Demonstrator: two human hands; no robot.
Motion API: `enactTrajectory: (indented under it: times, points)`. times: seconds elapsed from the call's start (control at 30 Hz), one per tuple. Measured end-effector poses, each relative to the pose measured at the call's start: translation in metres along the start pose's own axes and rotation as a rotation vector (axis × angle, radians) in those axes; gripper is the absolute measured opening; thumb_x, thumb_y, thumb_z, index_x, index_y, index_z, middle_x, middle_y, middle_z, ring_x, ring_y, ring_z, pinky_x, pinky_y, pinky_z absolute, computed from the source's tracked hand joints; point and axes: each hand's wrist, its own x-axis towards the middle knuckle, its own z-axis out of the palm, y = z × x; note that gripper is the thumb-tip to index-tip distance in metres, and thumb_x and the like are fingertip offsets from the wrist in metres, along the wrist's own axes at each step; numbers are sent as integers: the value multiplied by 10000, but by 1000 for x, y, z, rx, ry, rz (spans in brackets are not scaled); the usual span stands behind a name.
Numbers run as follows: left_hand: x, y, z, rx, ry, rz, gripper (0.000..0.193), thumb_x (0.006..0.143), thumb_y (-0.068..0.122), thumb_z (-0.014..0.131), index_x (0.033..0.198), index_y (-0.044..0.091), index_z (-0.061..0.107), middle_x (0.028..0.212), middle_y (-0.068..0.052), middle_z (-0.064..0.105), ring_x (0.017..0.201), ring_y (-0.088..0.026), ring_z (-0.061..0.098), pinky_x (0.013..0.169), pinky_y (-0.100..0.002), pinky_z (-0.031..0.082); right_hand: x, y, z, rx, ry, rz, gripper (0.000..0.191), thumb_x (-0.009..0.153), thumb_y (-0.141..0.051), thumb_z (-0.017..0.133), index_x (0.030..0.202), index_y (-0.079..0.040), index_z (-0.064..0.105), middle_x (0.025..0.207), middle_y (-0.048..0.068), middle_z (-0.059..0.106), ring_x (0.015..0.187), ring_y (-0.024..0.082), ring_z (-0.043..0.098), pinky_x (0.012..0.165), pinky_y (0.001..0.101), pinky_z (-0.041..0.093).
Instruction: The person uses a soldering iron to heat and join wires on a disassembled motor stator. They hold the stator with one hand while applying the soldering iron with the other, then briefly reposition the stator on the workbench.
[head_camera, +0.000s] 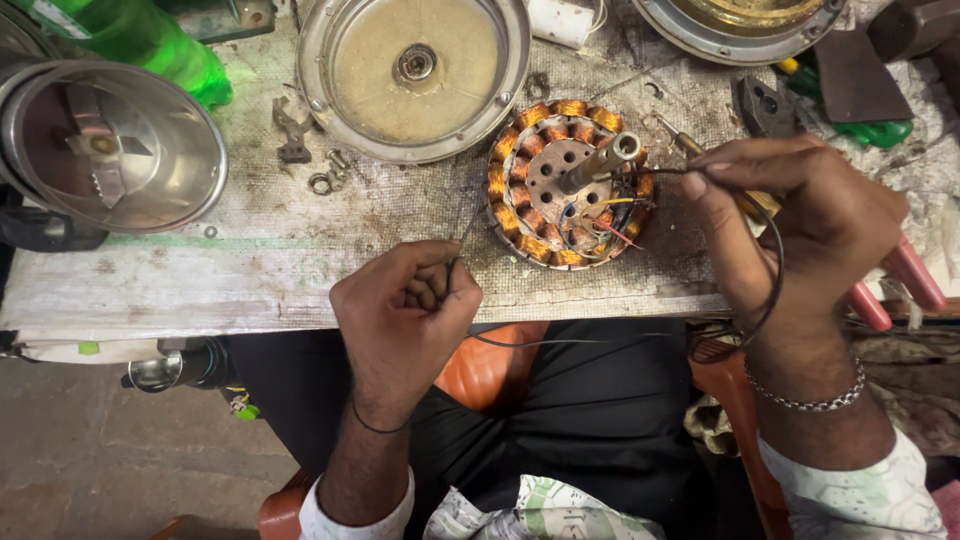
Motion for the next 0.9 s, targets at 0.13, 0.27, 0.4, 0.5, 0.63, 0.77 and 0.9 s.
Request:
enactTrajectory:
  times: [0.13, 0.27, 0.4, 0.5, 0.63, 0.77, 0.9]
  points:
    - [-1, 0, 0, -14, 3, -2, 155, 838, -60, 777, 974, -8, 723, 664, 18, 607, 584, 12, 521, 516, -176, 410, 1, 0, 1, 92, 35, 3, 175, 1058, 136, 734, 957, 102, 595, 982, 262, 708, 927, 265, 761, 806, 318, 655]
    - [-1, -1, 0, -23, 2, 6, 154, 838, -64, 772, 971, -5, 722, 656, 19, 597, 579, 10, 509, 511, -179, 395, -2, 2, 1, 197, 28, 27, 176, 1104, 111, 729, 985, 86, 602, 999, 237, 715, 969, 236, 770, 845, 298, 665]
    - [0, -2, 0, -12, -13, 5, 150, 844, -61, 768, 973, -1, 721, 661, 23, 610, 585, 19, 540, 506, -171, 415, -4, 4, 0, 5, -1, 10, 160, 982, 139, 750, 920, 110, 605, 932, 277, 707, 912, 296, 753, 740, 331, 632]
    - [-1, -2, 0, -33, -9, 10, 154, 849, -60, 767, 984, -4, 719, 671, 17, 610, 595, 12, 541, 517, -175, 417, -4, 3, 1, 108, 22, 24, 186, 1079, 127, 744, 965, 101, 600, 978, 261, 711, 943, 263, 764, 802, 312, 653]
    - [0, -2, -1, -11, -8, 15, 150, 843, -62, 767, 974, -5, 722, 651, 15, 601, 574, 4, 529, 510, -181, 408, -1, 0, 1, 177, 20, 24, 164, 1069, 129, 725, 975, 92, 596, 988, 252, 707, 935, 248, 768, 801, 310, 667]
    - [0, -2, 0, -6, -1, 20, 151, 845, -59, 769, 978, -6, 719, 662, 16, 615, 585, 7, 548, 519, -178, 424, 2, -4, 1, 119, 3, 51, 142, 1010, 144, 722, 964, 99, 595, 983, 264, 704, 888, 253, 760, 746, 307, 646]
    - [0, -2, 0, 0, -4, 20, 153, 845, -56, 775, 980, -8, 722, 663, 13, 623, 580, 5, 557, 509, -178, 423, 1, -5, -1, 97, 10, 36, 165, 1033, 147, 728, 950, 111, 589, 967, 273, 702, 919, 272, 758, 802, 323, 651]
